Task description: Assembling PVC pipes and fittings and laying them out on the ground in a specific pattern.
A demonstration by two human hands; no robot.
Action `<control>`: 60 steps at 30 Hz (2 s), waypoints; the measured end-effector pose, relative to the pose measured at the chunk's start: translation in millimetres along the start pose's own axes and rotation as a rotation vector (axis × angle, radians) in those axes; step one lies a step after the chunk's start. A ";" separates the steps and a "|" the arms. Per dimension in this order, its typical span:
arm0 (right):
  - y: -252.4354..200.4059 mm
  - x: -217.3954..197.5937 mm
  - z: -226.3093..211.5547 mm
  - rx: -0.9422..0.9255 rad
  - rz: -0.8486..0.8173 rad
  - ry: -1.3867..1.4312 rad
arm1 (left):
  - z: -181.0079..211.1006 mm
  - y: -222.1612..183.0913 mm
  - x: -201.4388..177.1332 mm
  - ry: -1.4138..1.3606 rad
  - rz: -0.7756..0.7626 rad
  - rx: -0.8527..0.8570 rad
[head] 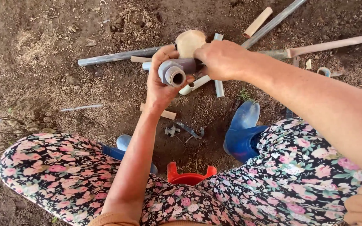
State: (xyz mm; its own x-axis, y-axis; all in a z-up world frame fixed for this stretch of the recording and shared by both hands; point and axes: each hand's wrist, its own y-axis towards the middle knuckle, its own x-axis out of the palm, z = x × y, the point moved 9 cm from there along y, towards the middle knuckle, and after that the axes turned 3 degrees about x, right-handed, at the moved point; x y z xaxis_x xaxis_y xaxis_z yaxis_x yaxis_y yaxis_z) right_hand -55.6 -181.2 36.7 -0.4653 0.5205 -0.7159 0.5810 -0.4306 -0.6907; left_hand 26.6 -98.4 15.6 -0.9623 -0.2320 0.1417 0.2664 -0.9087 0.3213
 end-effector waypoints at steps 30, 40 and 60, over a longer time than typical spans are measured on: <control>-0.5 6.5 -14.5 -0.205 0.112 0.008 | -23.1 -14.8 -16.4 0.041 0.202 -0.134; 27.0 29.1 15.0 -0.151 0.091 0.071 | -37.7 -12.9 -38.0 0.161 0.212 -0.199; -13.7 15.5 32.3 0.135 -0.107 0.071 | -147.0 -104.0 -121.8 0.664 0.406 -1.041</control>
State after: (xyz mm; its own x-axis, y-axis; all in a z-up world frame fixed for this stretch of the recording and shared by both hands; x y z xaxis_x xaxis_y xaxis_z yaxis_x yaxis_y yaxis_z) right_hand -92.3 -191.1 31.8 -0.4685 0.6173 -0.6320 0.4340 -0.4623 -0.7733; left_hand 108.2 -26.6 -172.7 -0.7459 -0.4064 -0.5277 0.6647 -0.5047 -0.5509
